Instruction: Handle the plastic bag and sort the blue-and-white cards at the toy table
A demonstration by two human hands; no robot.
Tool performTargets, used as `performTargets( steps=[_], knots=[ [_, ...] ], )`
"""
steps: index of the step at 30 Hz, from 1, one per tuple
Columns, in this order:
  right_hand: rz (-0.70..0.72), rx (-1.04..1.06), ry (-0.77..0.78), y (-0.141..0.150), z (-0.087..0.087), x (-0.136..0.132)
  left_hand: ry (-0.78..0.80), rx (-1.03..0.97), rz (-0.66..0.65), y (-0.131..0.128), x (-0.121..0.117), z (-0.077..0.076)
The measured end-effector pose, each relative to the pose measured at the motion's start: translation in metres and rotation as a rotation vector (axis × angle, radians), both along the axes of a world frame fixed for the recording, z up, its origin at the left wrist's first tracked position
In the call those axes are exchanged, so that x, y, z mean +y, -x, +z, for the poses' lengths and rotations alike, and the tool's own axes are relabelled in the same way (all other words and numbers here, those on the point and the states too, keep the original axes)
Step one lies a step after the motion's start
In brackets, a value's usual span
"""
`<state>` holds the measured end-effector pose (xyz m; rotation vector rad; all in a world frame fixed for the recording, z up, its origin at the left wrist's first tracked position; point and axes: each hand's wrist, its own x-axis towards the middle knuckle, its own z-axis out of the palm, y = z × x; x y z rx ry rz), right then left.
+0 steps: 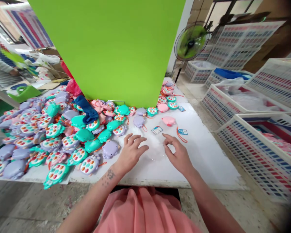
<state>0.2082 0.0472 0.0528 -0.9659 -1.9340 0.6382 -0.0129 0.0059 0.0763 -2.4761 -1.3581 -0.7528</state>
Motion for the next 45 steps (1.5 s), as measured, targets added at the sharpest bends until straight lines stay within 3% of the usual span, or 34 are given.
performTargets(
  steps=[3,5,8,11,15,18,22,27,31,35,45],
  knots=[
    [-0.021,0.165,0.16,0.001,-0.01,0.0,-0.056,-0.245,0.068,0.005,-0.001,-0.005],
    [-0.015,0.257,0.25,0.001,-0.016,0.0,0.012,-0.528,0.1,0.012,-0.001,-0.017],
    [-0.016,0.391,0.315,0.004,-0.02,-0.003,0.415,-0.954,0.017,0.017,-0.002,-0.047],
    [-0.013,0.495,0.337,0.01,-0.021,-0.006,0.843,-1.216,-0.14,0.008,-0.002,-0.075],
    [-0.026,0.615,0.399,0.013,-0.023,-0.009,1.097,-1.496,-0.199,-0.013,0.001,-0.083],
    [-0.028,0.676,0.462,0.006,-0.029,-0.01,1.207,-1.518,-0.177,-0.017,0.003,-0.076],
    [0.044,0.607,0.544,-0.01,-0.031,-0.007,1.178,-1.486,-0.123,-0.012,0.001,-0.072],
    [0.084,0.48,0.549,-0.017,-0.009,0.008,1.123,-1.4,-0.111,-0.009,-0.007,-0.068],
    [0.187,0.24,0.565,-0.014,0.012,0.022,1.191,-1.345,-0.179,-0.008,-0.013,-0.059],
    [0.252,0.064,0.48,-0.009,0.021,0.029,1.228,-1.298,-0.231,-0.006,-0.017,-0.055],
    [0.235,-0.077,0.344,-0.006,0.041,0.034,1.268,-1.24,-0.258,-0.009,-0.019,-0.045]
  ],
)
